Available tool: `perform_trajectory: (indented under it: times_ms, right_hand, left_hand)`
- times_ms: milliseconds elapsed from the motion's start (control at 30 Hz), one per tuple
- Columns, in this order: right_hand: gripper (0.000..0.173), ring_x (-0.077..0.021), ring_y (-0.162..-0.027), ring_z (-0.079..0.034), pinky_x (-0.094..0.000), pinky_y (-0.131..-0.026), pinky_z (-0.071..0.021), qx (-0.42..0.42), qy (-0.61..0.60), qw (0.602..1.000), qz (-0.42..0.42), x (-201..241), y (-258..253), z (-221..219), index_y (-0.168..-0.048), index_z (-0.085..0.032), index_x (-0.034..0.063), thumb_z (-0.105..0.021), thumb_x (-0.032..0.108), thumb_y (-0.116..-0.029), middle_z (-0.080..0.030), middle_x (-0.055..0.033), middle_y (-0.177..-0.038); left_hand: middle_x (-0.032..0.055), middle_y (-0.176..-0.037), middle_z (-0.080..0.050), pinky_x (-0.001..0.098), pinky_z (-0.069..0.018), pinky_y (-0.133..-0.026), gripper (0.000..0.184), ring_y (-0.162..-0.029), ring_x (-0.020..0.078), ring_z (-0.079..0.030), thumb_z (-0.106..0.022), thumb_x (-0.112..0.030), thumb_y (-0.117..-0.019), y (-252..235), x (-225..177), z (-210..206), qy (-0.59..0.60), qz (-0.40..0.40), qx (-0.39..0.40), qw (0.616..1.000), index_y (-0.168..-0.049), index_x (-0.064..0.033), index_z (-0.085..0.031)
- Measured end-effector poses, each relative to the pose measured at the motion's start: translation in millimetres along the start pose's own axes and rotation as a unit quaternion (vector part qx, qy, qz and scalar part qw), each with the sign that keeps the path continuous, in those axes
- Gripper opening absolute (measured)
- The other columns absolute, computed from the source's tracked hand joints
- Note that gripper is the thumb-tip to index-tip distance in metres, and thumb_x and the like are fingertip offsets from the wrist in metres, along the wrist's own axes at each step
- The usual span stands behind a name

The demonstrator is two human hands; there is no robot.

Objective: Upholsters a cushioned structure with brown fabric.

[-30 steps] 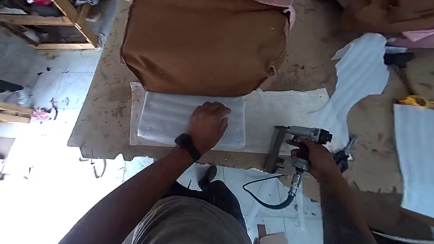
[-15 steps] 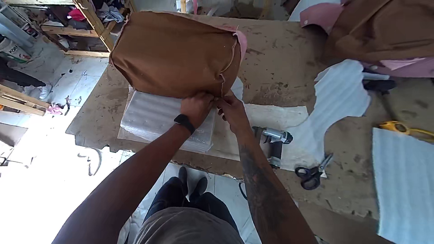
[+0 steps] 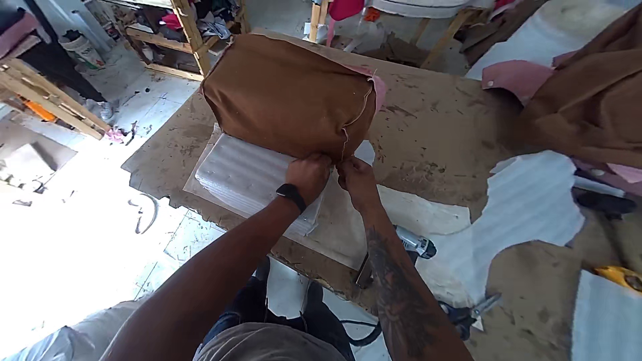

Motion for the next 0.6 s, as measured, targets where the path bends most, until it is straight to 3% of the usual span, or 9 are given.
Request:
perform_trajectory:
  times_ms: [167, 233, 267, 333, 367, 433, 500, 600]
  right_hand:
    - [0.027, -0.0206, -0.062, -0.054, -0.0459, -0.058, -0.0452, 0.020, 0.170, 0.984, 0.048, -3.9, -11.0, 5.2, -0.086, -0.065, 0.0102, -0.056, 0.031, -0.0995, -0.055, -0.0050, -0.069]
    - [0.029, -0.0232, -0.063, -0.056, -0.0505, -0.059, -0.0465, 0.042, 0.201, 0.978, 0.041, -29.9, -7.8, 4.5, -0.085, -0.065, 0.0104, -0.055, 0.033, -0.1003, -0.056, -0.0062, -0.069]
    - [0.029, -0.0232, -0.062, -0.056, -0.0494, -0.058, -0.0477, 0.053, 0.186, 0.981, 0.028, -48.9, 1.6, 7.9, -0.087, -0.066, 0.0092, -0.055, 0.032, -0.1016, -0.057, -0.0070, -0.070]
    - [0.026, -0.0193, -0.061, -0.060, -0.0385, -0.052, -0.0505, 0.066, 0.100, 0.993, 0.009, -61.9, 10.8, 15.0, -0.098, -0.068, 0.0092, -0.056, 0.031, -0.1045, -0.063, -0.0065, -0.075]
    - [0.025, -0.0204, -0.068, -0.066, -0.0374, -0.055, -0.0557, 0.082, 0.029, 0.996, -0.017, -64.6, 12.8, 12.8, -0.109, -0.070, 0.0082, -0.058, 0.030, -0.1050, -0.070, -0.0077, -0.086]
    - [0.032, -0.0239, -0.091, -0.072, -0.0413, -0.070, -0.0624, 0.118, -0.093, 0.987, -0.066, -56.3, 18.8, 5.2, -0.127, -0.065, 0.0089, -0.058, 0.031, -0.1054, -0.071, -0.0098, -0.110]
    - [0.033, -0.0237, -0.095, -0.071, -0.0410, -0.075, -0.0615, 0.102, -0.169, 0.974, -0.110, -37.0, 10.3, 3.7, -0.125, -0.063, 0.0077, -0.059, 0.033, -0.1048, -0.070, -0.0106, -0.110]
    - [0.030, -0.0193, -0.089, -0.069, -0.0358, -0.074, -0.0594, 0.087, -0.196, 0.965, -0.149, -8.0, 2.4, 2.4, -0.116, -0.061, 0.0070, -0.066, 0.033, -0.1010, -0.068, -0.0092, -0.103]
  left_hand:
    - [0.0013, -0.106, -0.074, 0.0499, -0.0602, -0.070, 0.024, -0.087, 0.0221, -0.073, -0.052, -0.029, -0.1027, 4.7, -2.9, -8.2, -0.011, 0.040, 0.006, 0.999, -0.108, -0.0192, -0.074]
    - [0.0019, -0.105, -0.074, 0.0500, -0.0602, -0.071, 0.025, -0.087, 0.0226, -0.073, -0.052, -0.030, -0.1034, 7.4, -2.2, -6.5, -0.021, 0.054, 0.000, 0.998, -0.109, -0.0194, -0.074]
    - [0.0024, -0.105, -0.074, 0.0505, -0.0603, -0.073, 0.025, -0.088, 0.0229, -0.073, -0.052, -0.030, -0.1035, 10.8, -4.1, -6.3, -0.022, 0.059, 0.000, 0.998, -0.109, -0.0190, -0.074]
    - [0.0026, -0.105, -0.074, 0.0493, -0.0606, -0.074, 0.025, -0.089, 0.0221, -0.073, -0.053, -0.030, -0.1034, 4.7, -5.7, -3.0, -0.025, 0.061, -0.020, 0.998, -0.108, -0.0186, -0.075]
    - [0.0028, -0.106, -0.074, 0.0488, -0.0608, -0.076, 0.025, -0.090, 0.0220, -0.073, -0.054, -0.030, -0.1034, 4.6, -4.7, -2.1, -0.026, 0.059, -0.029, 0.997, -0.108, -0.0180, -0.075]
    - [0.0034, -0.108, -0.074, 0.0480, -0.0607, -0.079, 0.024, -0.093, 0.0223, -0.073, -0.055, -0.030, -0.1032, 13.9, -6.4, -3.4, -0.032, 0.058, -0.030, 0.997, -0.109, -0.0170, -0.075]
    - [0.0044, -0.105, -0.073, 0.0471, -0.0599, -0.080, 0.023, -0.092, 0.0227, -0.072, -0.057, -0.028, -0.1019, 13.5, -9.3, -2.0, -0.041, 0.047, -0.042, 0.997, -0.107, -0.0155, -0.075]
    - [0.0033, -0.108, -0.073, 0.0446, -0.0581, -0.088, 0.021, -0.098, 0.0206, -0.071, -0.059, -0.028, -0.1011, 11.6, -9.5, 0.1, -0.054, 0.040, -0.057, 0.996, -0.106, -0.0155, -0.075]
Point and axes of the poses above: each hand's wrist, its own y-axis away from the middle knuckle, its own z-axis out of the back of the hand, x = y × z, the point moved 9 cm from there along -y, towards the middle knuckle
